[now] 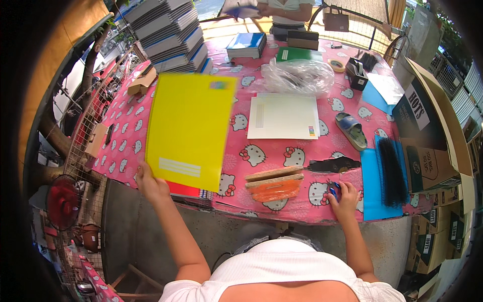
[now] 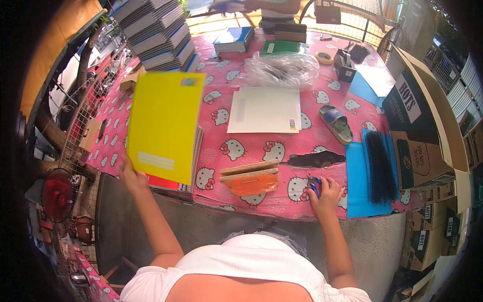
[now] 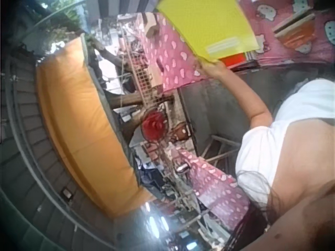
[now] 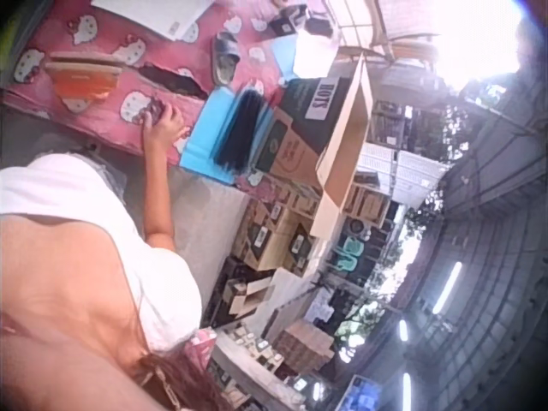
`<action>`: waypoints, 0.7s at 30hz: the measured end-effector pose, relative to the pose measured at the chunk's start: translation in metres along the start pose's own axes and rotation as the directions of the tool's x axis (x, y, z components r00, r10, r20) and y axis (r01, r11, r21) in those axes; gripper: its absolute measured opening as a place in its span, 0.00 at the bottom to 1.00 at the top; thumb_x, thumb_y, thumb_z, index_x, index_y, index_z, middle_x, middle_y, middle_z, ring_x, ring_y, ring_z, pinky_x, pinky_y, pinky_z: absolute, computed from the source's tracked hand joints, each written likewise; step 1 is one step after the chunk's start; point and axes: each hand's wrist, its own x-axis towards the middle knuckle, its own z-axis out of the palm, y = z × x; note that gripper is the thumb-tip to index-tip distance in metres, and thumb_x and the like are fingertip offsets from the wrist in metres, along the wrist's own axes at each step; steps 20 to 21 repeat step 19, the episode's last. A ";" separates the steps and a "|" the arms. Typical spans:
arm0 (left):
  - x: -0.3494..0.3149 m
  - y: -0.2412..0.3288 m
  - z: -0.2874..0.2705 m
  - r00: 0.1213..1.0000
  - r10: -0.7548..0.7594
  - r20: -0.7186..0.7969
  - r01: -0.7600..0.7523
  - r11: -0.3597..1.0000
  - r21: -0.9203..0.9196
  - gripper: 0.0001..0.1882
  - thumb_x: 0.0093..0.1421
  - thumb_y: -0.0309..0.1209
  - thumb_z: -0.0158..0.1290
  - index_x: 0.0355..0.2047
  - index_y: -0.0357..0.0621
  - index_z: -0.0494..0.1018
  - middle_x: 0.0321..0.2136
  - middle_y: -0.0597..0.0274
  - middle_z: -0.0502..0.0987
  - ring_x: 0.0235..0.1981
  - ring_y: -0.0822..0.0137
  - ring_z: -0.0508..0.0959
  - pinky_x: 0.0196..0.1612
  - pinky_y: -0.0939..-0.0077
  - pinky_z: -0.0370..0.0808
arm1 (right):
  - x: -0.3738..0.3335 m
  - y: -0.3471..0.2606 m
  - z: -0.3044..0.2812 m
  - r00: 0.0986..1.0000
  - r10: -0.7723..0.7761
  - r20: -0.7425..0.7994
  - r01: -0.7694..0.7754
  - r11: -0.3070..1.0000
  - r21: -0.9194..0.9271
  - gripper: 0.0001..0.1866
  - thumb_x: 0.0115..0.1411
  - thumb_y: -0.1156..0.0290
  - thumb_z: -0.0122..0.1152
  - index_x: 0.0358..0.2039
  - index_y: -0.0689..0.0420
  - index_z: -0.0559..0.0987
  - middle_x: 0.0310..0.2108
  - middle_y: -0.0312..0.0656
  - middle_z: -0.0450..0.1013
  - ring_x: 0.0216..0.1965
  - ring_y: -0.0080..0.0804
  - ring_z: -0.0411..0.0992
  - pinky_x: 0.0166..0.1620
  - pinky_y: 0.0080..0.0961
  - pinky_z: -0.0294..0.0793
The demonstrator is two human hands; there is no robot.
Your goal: The person aligns plastic coils through the spine holes of notebooks and trims the excess length of the coils using pliers.
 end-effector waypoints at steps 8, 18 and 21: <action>0.064 -0.086 -0.124 0.966 0.235 -0.111 -0.143 0.838 0.527 0.16 0.61 0.36 0.57 0.29 0.35 0.67 0.34 0.56 0.73 0.31 0.67 0.72 0.34 0.69 0.72 | -0.038 -0.058 -0.010 0.976 -0.005 -0.216 0.050 0.978 0.204 0.20 0.48 0.71 0.68 0.43 0.59 0.76 0.57 0.55 0.61 0.57 0.54 0.61 0.59 0.43 0.58; 0.146 -0.134 -0.173 0.998 -0.040 0.040 0.002 0.736 0.677 0.26 0.63 0.46 0.49 0.54 0.42 0.69 0.49 0.49 0.75 0.44 0.57 0.77 0.49 0.65 0.73 | -0.172 -0.142 -0.018 0.956 0.146 -0.256 -0.044 0.930 0.364 0.13 0.50 0.68 0.65 0.36 0.57 0.80 0.53 0.52 0.66 0.55 0.50 0.64 0.58 0.41 0.63; 0.111 -0.175 -0.128 0.980 -0.139 0.142 0.010 0.748 0.664 0.26 0.63 0.46 0.49 0.54 0.42 0.69 0.49 0.49 0.75 0.44 0.57 0.77 0.49 0.65 0.73 | -0.191 -0.134 -0.009 0.956 0.160 -0.244 -0.075 0.943 0.324 0.12 0.51 0.68 0.64 0.36 0.57 0.80 0.53 0.53 0.67 0.55 0.50 0.65 0.58 0.40 0.64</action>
